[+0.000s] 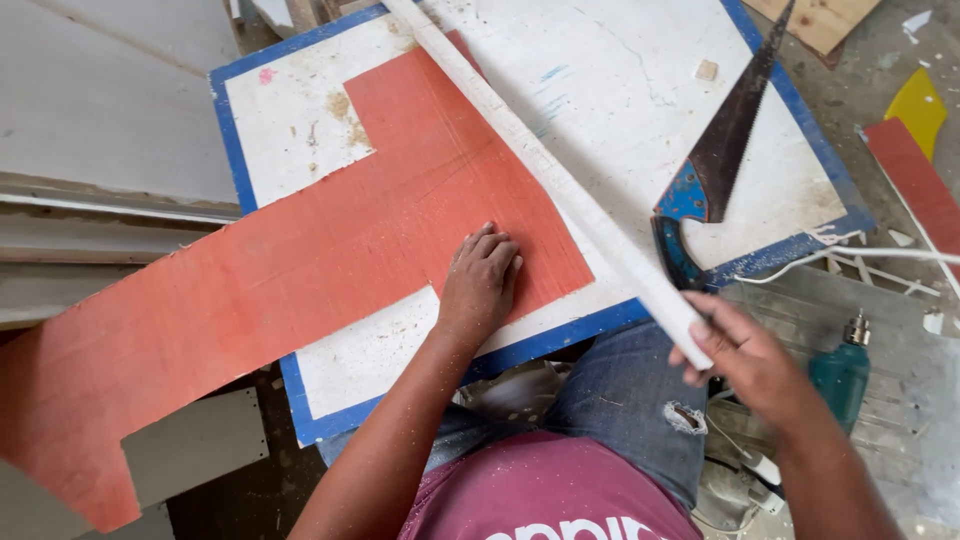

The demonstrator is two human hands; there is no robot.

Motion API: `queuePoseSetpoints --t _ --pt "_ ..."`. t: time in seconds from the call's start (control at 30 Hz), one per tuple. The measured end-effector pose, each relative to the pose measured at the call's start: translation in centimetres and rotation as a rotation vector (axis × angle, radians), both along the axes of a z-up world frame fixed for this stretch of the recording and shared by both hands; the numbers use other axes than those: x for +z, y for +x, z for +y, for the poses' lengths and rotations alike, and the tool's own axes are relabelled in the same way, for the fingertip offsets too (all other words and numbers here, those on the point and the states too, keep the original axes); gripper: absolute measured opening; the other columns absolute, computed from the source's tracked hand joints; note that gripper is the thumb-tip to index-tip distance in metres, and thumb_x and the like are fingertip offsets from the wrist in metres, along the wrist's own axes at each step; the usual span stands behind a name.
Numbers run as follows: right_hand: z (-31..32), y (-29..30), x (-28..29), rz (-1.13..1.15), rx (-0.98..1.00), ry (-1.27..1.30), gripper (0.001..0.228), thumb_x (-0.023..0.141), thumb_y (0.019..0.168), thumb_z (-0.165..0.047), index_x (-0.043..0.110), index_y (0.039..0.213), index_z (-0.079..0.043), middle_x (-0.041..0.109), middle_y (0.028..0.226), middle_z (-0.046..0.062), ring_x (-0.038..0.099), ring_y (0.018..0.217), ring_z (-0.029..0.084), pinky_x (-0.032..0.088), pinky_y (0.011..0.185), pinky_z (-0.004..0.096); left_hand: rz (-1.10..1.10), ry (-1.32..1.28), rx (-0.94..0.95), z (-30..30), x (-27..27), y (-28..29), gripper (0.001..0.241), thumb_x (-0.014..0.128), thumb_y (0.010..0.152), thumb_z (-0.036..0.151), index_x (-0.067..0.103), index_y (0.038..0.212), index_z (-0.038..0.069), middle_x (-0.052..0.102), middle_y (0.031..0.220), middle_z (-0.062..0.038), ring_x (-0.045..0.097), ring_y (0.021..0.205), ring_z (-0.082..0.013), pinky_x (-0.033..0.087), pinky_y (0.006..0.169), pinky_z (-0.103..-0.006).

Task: Using a hand saw to cut a thin red wood panel on a workbench.

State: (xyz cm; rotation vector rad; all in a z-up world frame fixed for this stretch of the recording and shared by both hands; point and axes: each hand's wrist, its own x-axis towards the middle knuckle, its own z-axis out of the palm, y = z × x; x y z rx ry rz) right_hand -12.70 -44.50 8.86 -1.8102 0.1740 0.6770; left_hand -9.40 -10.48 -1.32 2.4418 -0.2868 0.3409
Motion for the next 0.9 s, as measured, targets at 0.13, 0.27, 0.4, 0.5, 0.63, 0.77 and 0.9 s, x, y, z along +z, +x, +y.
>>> queuePoseSetpoints --t 0.13,0.27,0.4,0.5,0.63,0.77,0.9 --pt "3.8 -2.8 -2.7 0.222 0.042 0.202 0.058 0.042 0.099 -0.033 0.045 0.153 -0.012 0.078 0.09 0.029 0.072 0.072 0.036 0.059 0.06 0.045 0.017 -0.016 0.053 0.1 0.6 0.1 0.032 0.042 0.108 0.02 0.058 0.132 0.005 0.068 0.127 -0.018 0.054 0.136 -0.0358 0.041 0.112 -0.0519" --pt "8.6 -5.3 -3.3 0.199 0.141 0.069 0.078 0.077 0.083 -0.02 0.038 0.15 -0.018 0.072 0.086 0.013 0.065 0.065 0.02 0.059 0.063 0.033 0.167 -0.34 0.2 0.4 2.4 -0.3 0.034 0.037 0.107 0.027 0.051 0.135 0.013 0.072 0.124 -0.008 0.069 0.105 -0.0346 0.049 0.086 -0.0486" --pt "11.4 -5.9 -1.6 0.177 0.207 -0.001 0.066 0.073 0.087 -0.025 0.044 0.146 -0.019 0.081 0.087 0.009 0.069 0.062 0.015 0.059 0.067 0.03 0.288 -0.563 0.347 1.0 2.7 -0.7 0.043 0.036 0.106 0.041 0.044 0.144 0.023 0.074 0.117 -0.003 0.069 0.097 -0.0219 0.052 0.081 -0.0408" --pt "10.8 -6.0 -2.7 0.168 0.224 0.184 0.057 0.063 0.093 -0.023 0.044 0.145 -0.013 0.081 0.093 0.012 0.066 0.06 0.019 0.061 0.066 0.033 0.301 -0.659 0.347 1.5 3.2 -0.8 0.045 0.045 0.105 0.036 0.042 0.147 0.021 0.072 0.109 0.001 0.066 0.102 -0.0157 0.052 0.092 -0.0372" --pt "10.6 -6.1 -3.0 0.216 0.164 0.386 0.052 0.057 0.095 -0.02 0.049 0.144 -0.006 0.078 0.109 0.018 0.064 0.062 0.023 0.061 0.058 0.038 0.333 -0.73 0.347 1.5 3.6 -0.7 0.054 0.049 0.103 0.039 0.039 0.152 0.018 0.075 0.114 -0.002 0.069 0.113 -0.0183 0.053 0.099 -0.0394" --pt "10.6 -6.3 -3.5 0.347 0.049 0.528 0.045 0.049 0.098 -0.016 0.052 0.14 0.001 0.07 0.115 0.023 0.068 0.07 0.031 0.06 0.062 0.043 0.246 -0.666 0.29 1.3 2.8 -0.7 0.05 0.053 0.104 0.026 0.039 0.151 0.017 0.069 0.121 0.0 0.067 0.115 -0.0173 0.052 0.1 -0.038" --pt "10.1 -6.7 -5.1 0.315 -0.043 0.735 0.056 0.043 0.102 -0.024 0.033 0.155 -0.007 0.072 0.108 0.029 0.073 0.07 0.034 0.061 0.061 0.045 0.146 -0.604 0.24 1.3 1.9 -0.8 0.047 0.052 0.103 0.013 0.042 0.149 0.009 0.056 0.149 -0.012 0.053 0.142 -0.0272 0.043 0.117 -0.0433"
